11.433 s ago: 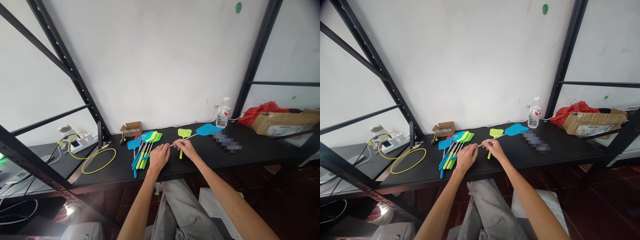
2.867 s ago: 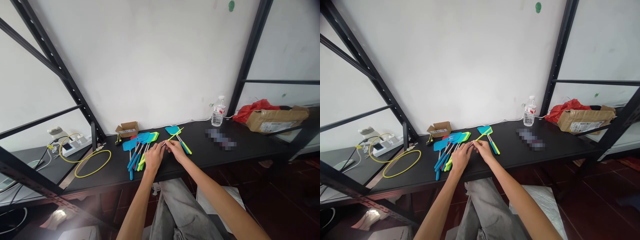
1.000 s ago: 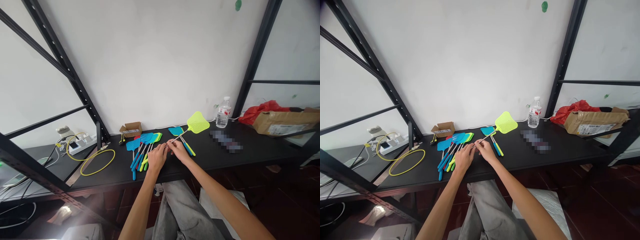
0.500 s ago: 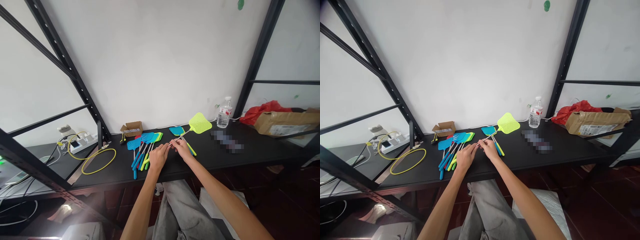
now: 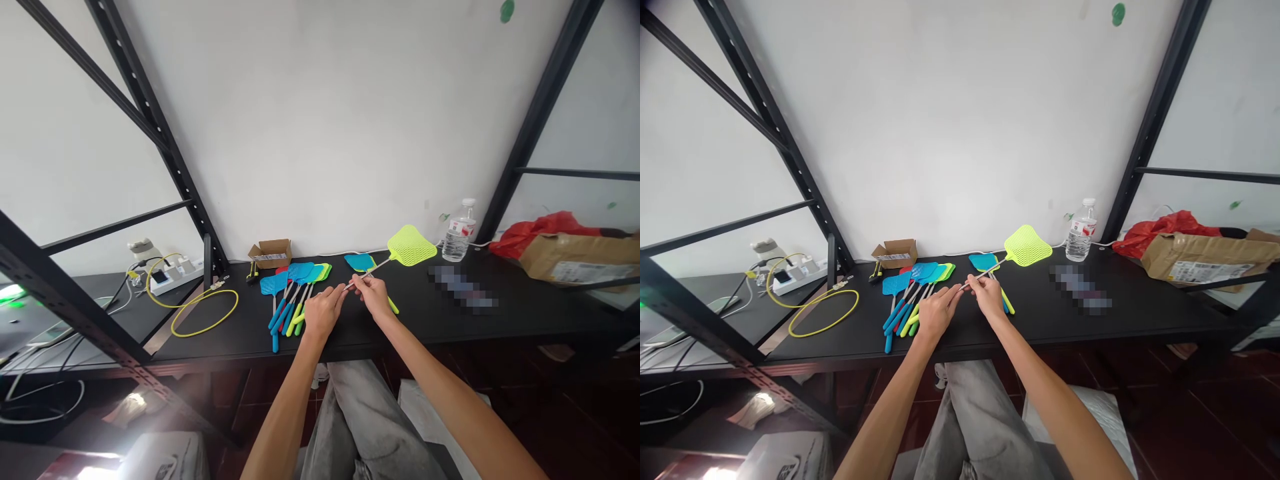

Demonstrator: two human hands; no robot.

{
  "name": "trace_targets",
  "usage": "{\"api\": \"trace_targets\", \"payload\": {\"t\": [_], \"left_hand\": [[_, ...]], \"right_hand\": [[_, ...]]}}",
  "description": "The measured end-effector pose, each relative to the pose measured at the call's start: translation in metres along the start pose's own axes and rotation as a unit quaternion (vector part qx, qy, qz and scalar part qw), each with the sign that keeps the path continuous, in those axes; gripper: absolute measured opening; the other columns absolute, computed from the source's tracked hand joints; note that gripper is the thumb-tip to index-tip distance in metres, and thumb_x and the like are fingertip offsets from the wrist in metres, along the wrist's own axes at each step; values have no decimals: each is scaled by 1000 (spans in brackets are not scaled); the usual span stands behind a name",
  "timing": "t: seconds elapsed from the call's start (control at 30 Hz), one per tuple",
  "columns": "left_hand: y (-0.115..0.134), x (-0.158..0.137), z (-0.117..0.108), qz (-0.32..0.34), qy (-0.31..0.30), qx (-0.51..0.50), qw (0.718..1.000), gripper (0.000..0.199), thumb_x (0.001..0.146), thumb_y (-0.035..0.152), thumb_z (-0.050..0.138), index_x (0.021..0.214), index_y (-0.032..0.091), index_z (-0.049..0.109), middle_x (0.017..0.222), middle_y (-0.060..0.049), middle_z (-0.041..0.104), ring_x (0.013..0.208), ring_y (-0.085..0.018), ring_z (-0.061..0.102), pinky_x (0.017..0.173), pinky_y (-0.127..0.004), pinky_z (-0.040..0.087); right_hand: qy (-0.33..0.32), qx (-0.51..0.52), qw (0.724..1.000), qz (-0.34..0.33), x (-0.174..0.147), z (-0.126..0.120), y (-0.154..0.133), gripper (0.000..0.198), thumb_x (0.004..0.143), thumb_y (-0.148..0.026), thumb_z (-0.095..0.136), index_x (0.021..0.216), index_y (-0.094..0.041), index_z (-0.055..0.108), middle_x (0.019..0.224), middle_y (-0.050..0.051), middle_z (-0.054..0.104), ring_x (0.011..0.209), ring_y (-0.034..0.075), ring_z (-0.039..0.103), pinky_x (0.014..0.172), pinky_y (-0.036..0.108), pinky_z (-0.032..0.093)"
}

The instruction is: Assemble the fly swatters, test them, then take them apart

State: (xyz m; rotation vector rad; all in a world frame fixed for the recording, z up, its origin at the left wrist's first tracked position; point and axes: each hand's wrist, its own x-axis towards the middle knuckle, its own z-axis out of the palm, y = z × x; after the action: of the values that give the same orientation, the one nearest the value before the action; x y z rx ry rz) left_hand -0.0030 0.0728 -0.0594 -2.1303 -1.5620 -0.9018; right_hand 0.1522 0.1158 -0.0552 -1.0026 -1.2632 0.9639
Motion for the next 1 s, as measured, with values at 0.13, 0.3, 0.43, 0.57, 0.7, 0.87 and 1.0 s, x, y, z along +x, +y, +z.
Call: {"api": "trace_targets", "payload": {"t": [0.13, 0.3, 0.43, 0.57, 0.7, 0.87, 1.0], "left_hand": [[0, -1, 1, 2, 7, 2, 1000, 39, 101, 46, 33, 120, 32, 64, 82, -4, 67, 70, -14, 63, 55, -25, 31], [1, -1, 2, 1, 11, 2, 1000, 38, 101, 45, 33, 120, 32, 63, 82, -3, 67, 70, -14, 63, 54, -26, 30], [1, -1, 2, 0, 5, 5, 1000, 38, 101, 45, 32, 115, 31, 64, 80, -4, 65, 70, -15, 63, 54, -27, 28], [2, -1, 1, 3, 11, 0, 1000, 36, 101, 44, 33, 109, 30, 65, 78, -3, 64, 69, -14, 61, 53, -27, 26], [3, -2, 1, 7, 18, 2, 1000, 36, 101, 44, 32, 105, 29, 65, 78, -2, 64, 69, -14, 61, 53, -27, 24], [4, -2, -1, 9, 3, 6, 1000, 37, 102, 44, 30, 106, 30, 64, 78, -2, 64, 68, -14, 60, 53, -27, 25], [5, -3, -3, 13, -9, 2, 1000, 39, 102, 44, 29, 104, 29, 64, 77, -2, 64, 69, -14, 61, 54, -26, 25]], "right_hand": [[8, -4, 1000, 1, 2, -3, -1, 48, 77, -63, 64, 79, -17, 76, 74, 10, 73, 65, 20, 60, 48, 26, 41], [19, 0, 1000, 6, 3, -5, -4, 49, 76, -64, 64, 78, -16, 76, 73, 11, 73, 65, 20, 60, 47, 26, 40], [18, 8, 1000, -1, 4, -8, -6, 49, 75, -64, 65, 77, -16, 76, 73, 10, 72, 63, 19, 59, 46, 26, 39], [39, 27, 999, 2, 9, -17, -10, 49, 72, -65, 68, 73, -16, 75, 74, 11, 72, 59, 16, 57, 44, 25, 37], [57, 56, 997, 12, 17, -31, -14, 48, 70, -63, 71, 71, -15, 74, 77, 11, 72, 57, 13, 54, 42, 23, 37], [111, 91, 989, 22, 30, -53, -17, 48, 63, -62, 76, 69, -15, 72, 77, 10, 72, 54, 11, 52, 40, 22, 38], [144, 122, 982, 30, 40, -71, -25, 46, 58, -58, 81, 71, -15, 70, 76, 9, 72, 52, 10, 53, 40, 20, 38]]}}
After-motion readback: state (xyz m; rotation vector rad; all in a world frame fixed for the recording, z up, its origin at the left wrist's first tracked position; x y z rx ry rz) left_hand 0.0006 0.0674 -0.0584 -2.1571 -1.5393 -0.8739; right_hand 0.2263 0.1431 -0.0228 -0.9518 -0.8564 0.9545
